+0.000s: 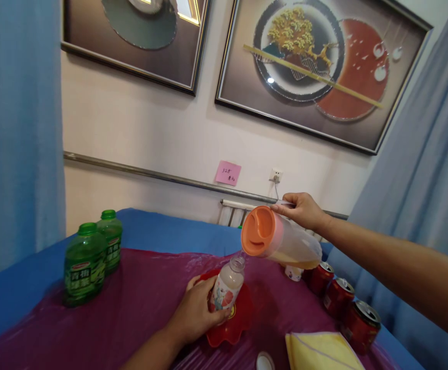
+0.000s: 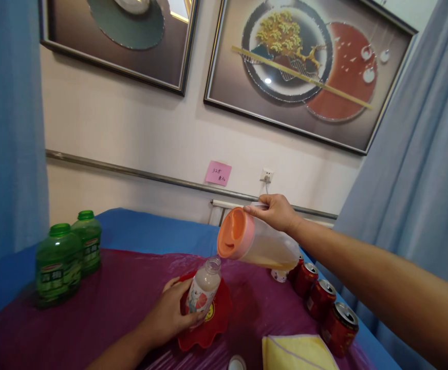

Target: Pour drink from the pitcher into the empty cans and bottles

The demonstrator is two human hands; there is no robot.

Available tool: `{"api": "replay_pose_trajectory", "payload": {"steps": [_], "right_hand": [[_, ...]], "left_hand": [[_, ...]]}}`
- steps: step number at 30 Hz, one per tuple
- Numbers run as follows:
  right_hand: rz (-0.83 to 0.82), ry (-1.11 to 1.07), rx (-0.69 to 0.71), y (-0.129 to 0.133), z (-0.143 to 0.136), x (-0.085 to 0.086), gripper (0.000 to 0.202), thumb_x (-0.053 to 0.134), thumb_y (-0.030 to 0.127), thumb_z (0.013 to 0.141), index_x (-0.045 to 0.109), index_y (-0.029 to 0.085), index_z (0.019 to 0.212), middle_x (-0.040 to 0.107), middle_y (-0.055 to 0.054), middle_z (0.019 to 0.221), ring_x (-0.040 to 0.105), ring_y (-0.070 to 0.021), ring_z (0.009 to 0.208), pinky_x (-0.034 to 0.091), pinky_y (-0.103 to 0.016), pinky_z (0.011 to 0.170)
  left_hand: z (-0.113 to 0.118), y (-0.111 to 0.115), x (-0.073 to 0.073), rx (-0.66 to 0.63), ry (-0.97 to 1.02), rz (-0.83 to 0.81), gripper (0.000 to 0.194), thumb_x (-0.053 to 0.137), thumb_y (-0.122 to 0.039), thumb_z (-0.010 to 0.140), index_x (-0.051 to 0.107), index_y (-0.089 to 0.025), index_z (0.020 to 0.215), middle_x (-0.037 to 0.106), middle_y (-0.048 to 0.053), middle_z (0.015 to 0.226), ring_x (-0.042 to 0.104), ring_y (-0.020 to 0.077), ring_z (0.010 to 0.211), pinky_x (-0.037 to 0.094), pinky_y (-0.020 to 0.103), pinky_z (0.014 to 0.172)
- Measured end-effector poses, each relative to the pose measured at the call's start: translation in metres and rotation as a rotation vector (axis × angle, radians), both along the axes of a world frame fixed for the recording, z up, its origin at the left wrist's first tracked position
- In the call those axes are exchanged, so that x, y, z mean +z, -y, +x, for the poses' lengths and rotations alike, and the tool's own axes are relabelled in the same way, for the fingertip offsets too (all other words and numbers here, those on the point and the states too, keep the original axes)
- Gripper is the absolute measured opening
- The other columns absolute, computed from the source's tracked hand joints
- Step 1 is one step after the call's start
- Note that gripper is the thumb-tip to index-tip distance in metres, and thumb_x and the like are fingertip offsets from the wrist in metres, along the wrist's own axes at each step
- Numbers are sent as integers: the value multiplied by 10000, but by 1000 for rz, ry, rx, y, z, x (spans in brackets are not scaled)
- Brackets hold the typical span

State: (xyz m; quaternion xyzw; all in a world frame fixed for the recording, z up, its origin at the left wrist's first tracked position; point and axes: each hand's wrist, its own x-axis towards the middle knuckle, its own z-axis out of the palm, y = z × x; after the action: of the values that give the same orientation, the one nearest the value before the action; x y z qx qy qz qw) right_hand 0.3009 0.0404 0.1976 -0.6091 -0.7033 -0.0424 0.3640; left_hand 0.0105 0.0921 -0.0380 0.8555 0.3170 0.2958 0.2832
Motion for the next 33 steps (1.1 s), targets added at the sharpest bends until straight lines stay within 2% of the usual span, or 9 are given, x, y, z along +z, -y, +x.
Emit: {"api": "replay_pose_trajectory", "payload": {"steps": [13,22,33], "right_hand": [[9,19,6,-2,2,1,704,620,856,708,316,240,557,264,57,562,251,-103,554,196,-268,488],[8,26,7,0,1,4,679,620,839,720,347,239,554,279,55,560,268,-105,557,204,-267,489],[3,32,-2,0,2,1,710,613,865,707,315,240,550,263,56,559,254,-104,550,193,-274,492]], "left_hand": [[0,0,0,-8,-1,9,593,809,-395,692,656,-284,1255,728,64,1288,622,357,1199,221,583,1194],[-1,3,6,4,-15,3,533,808,-375,684,680,-295,1196,759,13,1195,658,335,1149,243,535,1188],[-1,2,1,-3,-13,2,588,808,-392,686,656,-288,1244,747,44,1242,644,340,1161,236,562,1187]]}}
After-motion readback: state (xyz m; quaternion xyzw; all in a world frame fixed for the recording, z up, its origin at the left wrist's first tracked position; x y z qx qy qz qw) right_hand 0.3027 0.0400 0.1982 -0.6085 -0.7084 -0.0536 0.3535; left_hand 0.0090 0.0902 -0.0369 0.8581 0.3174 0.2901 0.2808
